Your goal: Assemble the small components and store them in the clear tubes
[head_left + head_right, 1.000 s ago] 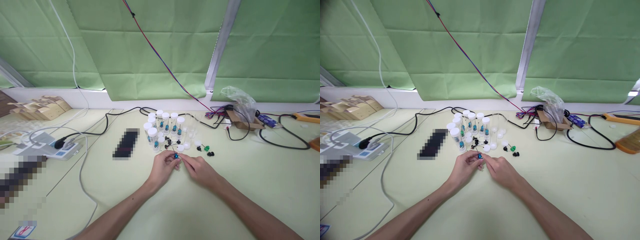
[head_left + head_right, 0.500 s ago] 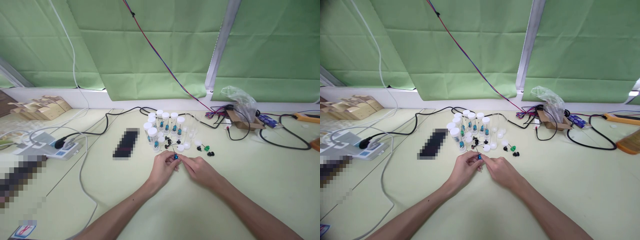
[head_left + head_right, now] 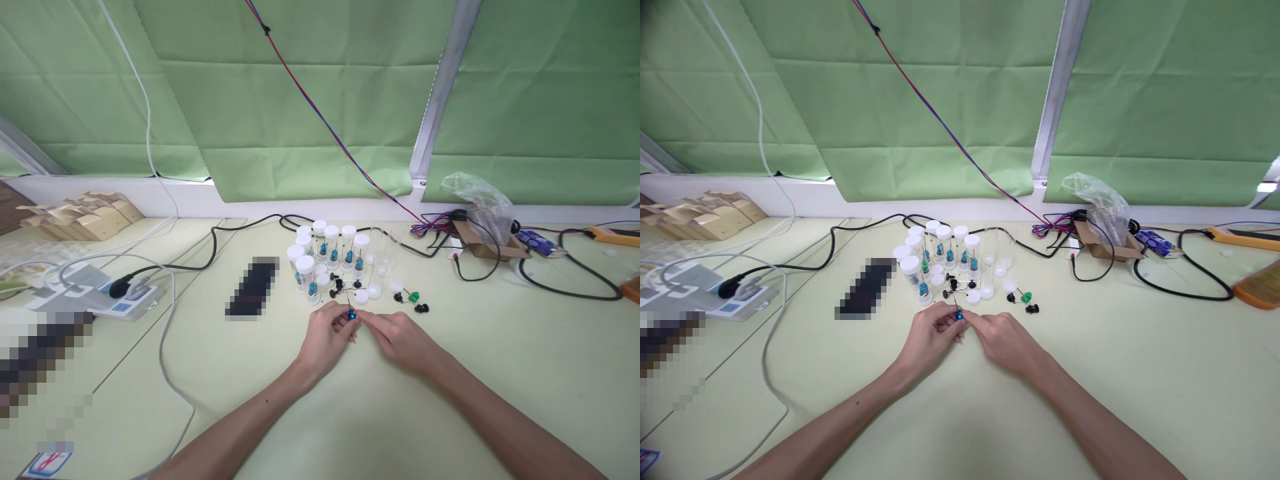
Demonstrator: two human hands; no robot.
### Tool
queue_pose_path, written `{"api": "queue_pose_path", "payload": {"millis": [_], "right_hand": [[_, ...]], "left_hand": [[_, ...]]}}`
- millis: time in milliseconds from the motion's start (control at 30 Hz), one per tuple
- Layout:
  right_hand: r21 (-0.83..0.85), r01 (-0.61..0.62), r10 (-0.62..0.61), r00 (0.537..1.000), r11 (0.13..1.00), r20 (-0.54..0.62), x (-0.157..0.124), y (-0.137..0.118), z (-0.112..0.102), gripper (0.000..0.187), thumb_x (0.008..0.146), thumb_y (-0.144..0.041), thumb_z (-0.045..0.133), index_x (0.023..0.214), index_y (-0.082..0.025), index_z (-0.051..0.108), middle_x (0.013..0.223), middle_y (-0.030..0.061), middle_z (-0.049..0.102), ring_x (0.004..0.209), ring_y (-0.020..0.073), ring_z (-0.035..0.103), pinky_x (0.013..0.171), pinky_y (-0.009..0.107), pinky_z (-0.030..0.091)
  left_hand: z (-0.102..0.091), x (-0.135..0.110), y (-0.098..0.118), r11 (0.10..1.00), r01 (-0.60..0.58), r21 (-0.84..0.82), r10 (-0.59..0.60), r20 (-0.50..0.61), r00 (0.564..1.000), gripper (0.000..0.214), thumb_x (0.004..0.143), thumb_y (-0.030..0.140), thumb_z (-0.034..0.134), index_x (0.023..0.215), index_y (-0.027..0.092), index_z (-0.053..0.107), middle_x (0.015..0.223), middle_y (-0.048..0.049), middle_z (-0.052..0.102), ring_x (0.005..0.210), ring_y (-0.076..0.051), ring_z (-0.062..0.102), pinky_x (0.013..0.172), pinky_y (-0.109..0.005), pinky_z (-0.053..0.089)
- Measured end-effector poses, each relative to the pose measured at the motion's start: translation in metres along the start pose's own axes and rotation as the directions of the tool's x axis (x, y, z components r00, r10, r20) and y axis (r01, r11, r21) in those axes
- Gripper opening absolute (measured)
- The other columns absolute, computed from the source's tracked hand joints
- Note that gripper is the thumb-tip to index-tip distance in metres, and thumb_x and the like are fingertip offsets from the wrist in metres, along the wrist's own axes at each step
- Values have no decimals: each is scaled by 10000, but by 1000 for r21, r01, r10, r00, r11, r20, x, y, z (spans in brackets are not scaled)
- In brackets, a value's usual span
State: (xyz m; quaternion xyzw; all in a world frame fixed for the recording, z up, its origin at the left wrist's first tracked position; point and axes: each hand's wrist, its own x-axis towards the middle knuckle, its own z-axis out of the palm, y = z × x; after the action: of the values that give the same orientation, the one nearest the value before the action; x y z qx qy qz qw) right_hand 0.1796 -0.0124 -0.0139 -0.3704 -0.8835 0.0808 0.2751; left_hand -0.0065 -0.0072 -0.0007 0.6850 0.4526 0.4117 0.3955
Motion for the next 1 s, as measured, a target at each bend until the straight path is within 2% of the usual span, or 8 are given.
{"api": "queue_pose_path", "payload": {"millis": [367, 567, 767, 1000], "right_hand": [[21, -15, 16, 999, 1000, -33, 2, -3, -2, 333, 964, -154, 375, 1238, -182, 563, 894, 79, 727, 691, 179, 677, 625, 271, 510], [23, -70, 70, 998, 997, -9, 3, -5, -5, 285, 985, -201, 359, 1169, -180, 575, 821, 61, 718, 611, 175, 651, 579, 267, 465], [30, -81, 81, 997, 996, 6, 3, -4, -5, 281, 992, -221, 341, 1133, -189, 581, 808, 55, 711, 612, 177, 646, 579, 268, 448], [50, -84, 85, 996, 995, -12, 2, -4, -4, 281, 990, -230, 340, 1138, -190, 577, 771, 47, 697, 586, 173, 629, 568, 261, 430]], "left_hand": [[-2, -2, 4, 995, 5, 99, -7, 16, 1000, 187, 851, 293, 534, 765, 174, 649, 666, -4, 574, 563, -119, 484, 521, -223, 383], [-2, -1, 7, 993, -2, 120, 0, 16, 1000, 215, 856, 285, 514, 698, 168, 600, 595, 22, 510, 546, -104, 389, 505, -211, 317], [-2, -1, 4, 990, -13, 143, 11, 15, 1000, 236, 854, 302, 518, 667, 170, 573, 592, 19, 498, 550, -109, 376, 516, -219, 312], [-1, -1, 2, 992, -14, 129, 14, -1, 1000, 209, 839, 321, 544, 713, 177, 628, 624, 7, 541, 565, -121, 416, 535, -222, 332]]}}
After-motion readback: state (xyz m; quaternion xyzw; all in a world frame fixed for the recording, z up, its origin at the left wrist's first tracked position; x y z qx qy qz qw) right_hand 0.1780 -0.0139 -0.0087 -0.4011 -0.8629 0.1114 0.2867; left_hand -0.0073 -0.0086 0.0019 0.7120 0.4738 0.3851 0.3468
